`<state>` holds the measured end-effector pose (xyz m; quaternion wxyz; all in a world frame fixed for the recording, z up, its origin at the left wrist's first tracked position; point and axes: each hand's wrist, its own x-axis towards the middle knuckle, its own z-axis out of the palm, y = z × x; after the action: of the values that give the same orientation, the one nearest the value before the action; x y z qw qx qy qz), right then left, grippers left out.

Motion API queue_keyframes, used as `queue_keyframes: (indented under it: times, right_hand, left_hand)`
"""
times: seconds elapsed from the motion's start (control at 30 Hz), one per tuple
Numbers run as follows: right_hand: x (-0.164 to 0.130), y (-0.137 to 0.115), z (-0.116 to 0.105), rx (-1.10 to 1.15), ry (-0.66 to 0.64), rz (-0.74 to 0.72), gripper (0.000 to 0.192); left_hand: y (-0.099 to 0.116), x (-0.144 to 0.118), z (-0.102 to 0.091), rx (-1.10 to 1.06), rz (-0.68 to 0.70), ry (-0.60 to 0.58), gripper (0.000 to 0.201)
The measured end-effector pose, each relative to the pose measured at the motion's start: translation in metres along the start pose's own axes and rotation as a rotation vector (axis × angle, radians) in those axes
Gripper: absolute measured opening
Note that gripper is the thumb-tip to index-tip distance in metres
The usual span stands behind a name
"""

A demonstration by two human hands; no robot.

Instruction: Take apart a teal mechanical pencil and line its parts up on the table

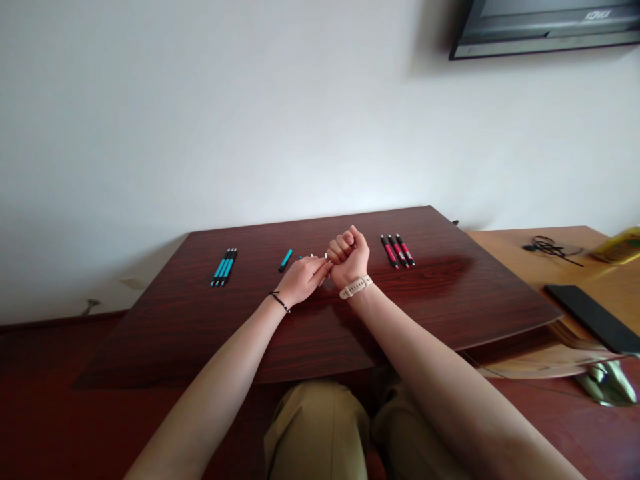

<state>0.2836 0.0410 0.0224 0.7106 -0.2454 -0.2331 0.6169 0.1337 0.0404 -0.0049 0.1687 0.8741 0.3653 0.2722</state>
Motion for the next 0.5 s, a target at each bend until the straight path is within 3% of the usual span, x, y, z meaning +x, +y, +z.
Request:
queue_keyframes:
  times: [0.2, 0.5]
  right_hand:
    - [0.004, -0.011, -0.003, -0.014, 0.028, -0.054, 0.057]
    - [0.020, -0.046, -0.030, 0.149, 0.106, -0.077, 0.046]
  left_hand:
    - [-0.001, -0.001, -0.003, 0.004, -0.002, -0.015, 0.051]
    - [-0.002, -0.001, -0.004, 0.021, 0.043, -0.054, 0.048]
